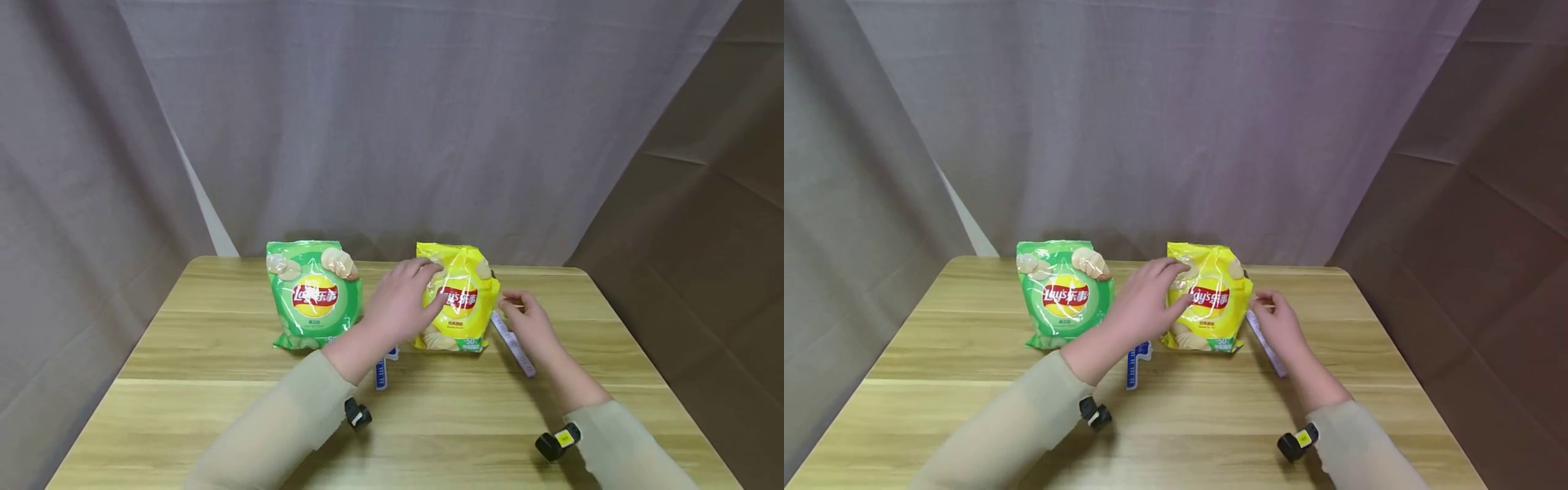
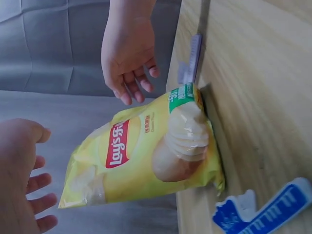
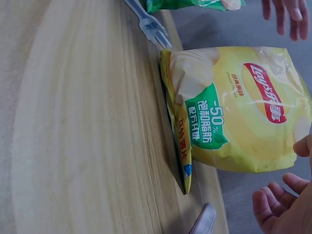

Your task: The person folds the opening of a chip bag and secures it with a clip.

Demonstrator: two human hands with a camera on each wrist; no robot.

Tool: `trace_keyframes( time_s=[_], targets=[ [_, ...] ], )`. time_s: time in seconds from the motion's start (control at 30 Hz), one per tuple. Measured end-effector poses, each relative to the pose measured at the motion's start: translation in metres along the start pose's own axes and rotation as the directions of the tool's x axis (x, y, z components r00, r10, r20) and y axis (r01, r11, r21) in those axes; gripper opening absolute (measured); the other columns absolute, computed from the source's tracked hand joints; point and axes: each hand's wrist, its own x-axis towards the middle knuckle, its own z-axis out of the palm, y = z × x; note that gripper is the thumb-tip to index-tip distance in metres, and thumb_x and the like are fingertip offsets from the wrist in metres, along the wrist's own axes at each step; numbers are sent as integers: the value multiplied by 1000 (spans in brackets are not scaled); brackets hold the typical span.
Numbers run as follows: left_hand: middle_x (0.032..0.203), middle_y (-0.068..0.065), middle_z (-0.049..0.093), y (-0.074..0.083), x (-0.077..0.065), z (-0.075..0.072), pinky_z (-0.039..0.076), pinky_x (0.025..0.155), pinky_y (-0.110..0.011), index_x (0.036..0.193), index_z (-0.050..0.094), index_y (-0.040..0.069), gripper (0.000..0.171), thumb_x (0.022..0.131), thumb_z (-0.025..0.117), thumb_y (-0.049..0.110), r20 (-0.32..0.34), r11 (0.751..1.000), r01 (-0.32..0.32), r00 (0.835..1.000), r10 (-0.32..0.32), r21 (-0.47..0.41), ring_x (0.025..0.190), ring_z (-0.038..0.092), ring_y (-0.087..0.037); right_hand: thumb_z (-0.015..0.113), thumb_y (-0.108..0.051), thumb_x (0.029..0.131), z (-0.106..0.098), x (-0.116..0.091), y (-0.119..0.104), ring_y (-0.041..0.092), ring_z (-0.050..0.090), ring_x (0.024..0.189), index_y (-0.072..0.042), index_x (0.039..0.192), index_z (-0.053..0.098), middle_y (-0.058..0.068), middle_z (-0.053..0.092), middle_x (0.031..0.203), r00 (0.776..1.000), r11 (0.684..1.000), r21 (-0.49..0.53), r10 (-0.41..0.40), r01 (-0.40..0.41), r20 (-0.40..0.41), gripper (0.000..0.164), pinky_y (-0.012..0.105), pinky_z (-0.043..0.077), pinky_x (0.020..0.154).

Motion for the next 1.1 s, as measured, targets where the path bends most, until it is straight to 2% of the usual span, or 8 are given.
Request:
trace_keyframes(
  time_s=[0.13,0.23,0.37,0.63,0.8,1.1],
  targets=[
    [143,-1,50,7,18,3,35,110,-43,141,52,21,50,98,54,47,-38,992,-14,999,19,124,133,43,-24,46,-29,105,0,5,3,37,48,121,4,145,39,25,45,139,1000,999,21,29,-29,-3,52,50,49,95],
    [144,-1,49,13,29,5,35,109,-43,141,52,22,50,97,53,47,-50,983,-14,998,24,183,133,43,-24,45,-30,105,1,8,6,38,48,121,4,145,39,25,45,140,999,999,13,41,-41,-3,53,50,48,95],
    [144,1,49,19,43,8,36,107,-42,143,51,22,52,97,53,47,-56,977,7,998,5,212,132,43,-23,45,-31,105,2,10,8,37,47,122,3,147,38,25,44,141,999,999,2,53,-53,-1,55,47,49,94],
    [151,1,44,24,63,16,29,113,-44,150,42,22,59,98,51,48,21,965,37,999,-44,259,137,39,-23,43,-39,104,4,14,7,36,47,124,-1,150,35,23,42,144,996,996,-32,83,-83,7,61,40,48,92],
    [155,1,39,24,71,18,24,116,-45,153,36,23,63,98,50,49,49,955,60,996,-78,292,140,36,-23,44,-36,104,6,16,4,34,47,123,0,149,38,23,44,143,997,997,-26,74,-74,7,58,38,49,92],
    [146,4,50,29,81,19,29,112,-44,152,40,24,60,99,49,50,52,957,56,996,-73,285,132,45,-22,45,-35,104,6,18,4,30,51,112,1,140,48,22,49,136,997,997,-24,79,-79,1,51,29,49,80]
  ],
)
